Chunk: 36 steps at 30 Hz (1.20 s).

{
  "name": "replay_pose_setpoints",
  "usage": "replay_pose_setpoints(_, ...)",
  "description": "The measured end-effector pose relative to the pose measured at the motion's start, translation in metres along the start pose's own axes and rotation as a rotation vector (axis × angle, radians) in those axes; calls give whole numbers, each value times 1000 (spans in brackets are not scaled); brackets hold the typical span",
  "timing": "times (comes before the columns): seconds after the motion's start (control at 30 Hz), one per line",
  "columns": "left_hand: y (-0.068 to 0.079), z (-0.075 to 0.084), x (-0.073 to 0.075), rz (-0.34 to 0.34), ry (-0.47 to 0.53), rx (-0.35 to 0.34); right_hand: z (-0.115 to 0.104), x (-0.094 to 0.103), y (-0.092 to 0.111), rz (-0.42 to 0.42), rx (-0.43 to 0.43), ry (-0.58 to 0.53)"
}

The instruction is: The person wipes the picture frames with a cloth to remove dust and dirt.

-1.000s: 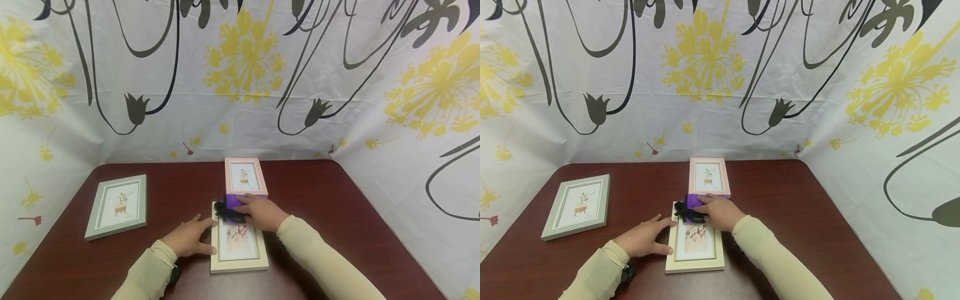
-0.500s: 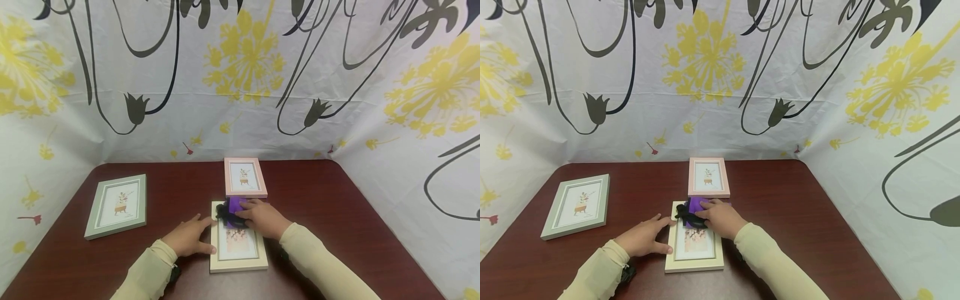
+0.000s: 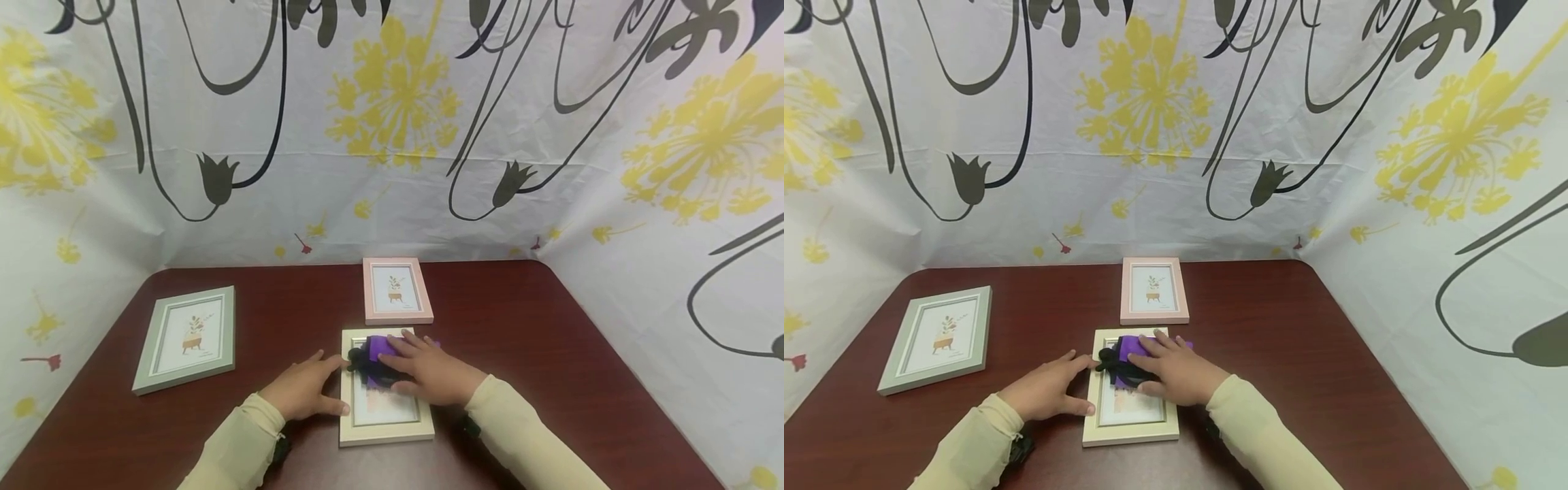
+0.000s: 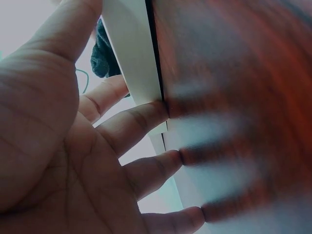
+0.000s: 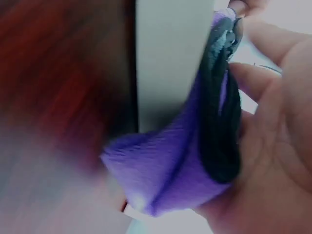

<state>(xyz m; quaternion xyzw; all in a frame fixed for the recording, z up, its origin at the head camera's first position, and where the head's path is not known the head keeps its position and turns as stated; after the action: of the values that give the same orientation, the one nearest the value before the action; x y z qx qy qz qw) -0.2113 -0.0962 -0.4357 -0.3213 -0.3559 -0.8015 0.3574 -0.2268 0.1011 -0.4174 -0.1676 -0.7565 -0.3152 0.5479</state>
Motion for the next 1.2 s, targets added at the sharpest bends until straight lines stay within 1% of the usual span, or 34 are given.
replay_pose_setpoints(0.1,0,0,0,-4,3,3,3,1,-2,46,-5,-36)
replay_pose_setpoints(0.2,0,1,0,-3,1,-3,4,3,-8,107,38,14)
replay_pose_setpoints(0.3,1,2,0,0,0,-14,3,4,-13,130,92,81)
replay_pose_setpoints(0.37,1,2,0,1,0,-20,3,4,-15,134,116,98)
replay_pose_setpoints(0.47,1,2,0,4,3,-22,3,3,-15,128,128,94)
replay_pose_setpoints(0.6,1,2,2,9,-5,-27,-1,0,-11,125,159,103)
replay_pose_setpoints(0.77,1,1,3,23,-9,-28,-8,-6,-2,108,193,83)
replay_pose_setpoints(0.93,3,1,4,45,1,-31,-18,-9,10,78,255,60)
replay_pose_setpoints(1.07,3,2,4,52,5,-32,-26,-9,18,91,305,58)
replay_pose_setpoints(1.2,4,5,5,51,5,-32,-29,-9,24,108,329,42)
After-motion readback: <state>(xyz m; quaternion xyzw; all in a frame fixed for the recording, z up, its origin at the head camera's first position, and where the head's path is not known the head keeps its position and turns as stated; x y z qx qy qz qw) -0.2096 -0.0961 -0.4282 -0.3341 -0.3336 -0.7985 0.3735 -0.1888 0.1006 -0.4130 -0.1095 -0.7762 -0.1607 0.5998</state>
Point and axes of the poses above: each hand's wrist, its own y-axis away from the middle knuckle, its own x-axis out of the back of the hand, z = x × y, the point moved 7 cm from there along -y, towards the middle knuckle, and after that the axes turned 13 degrees about -z, right-handed, at the moved point
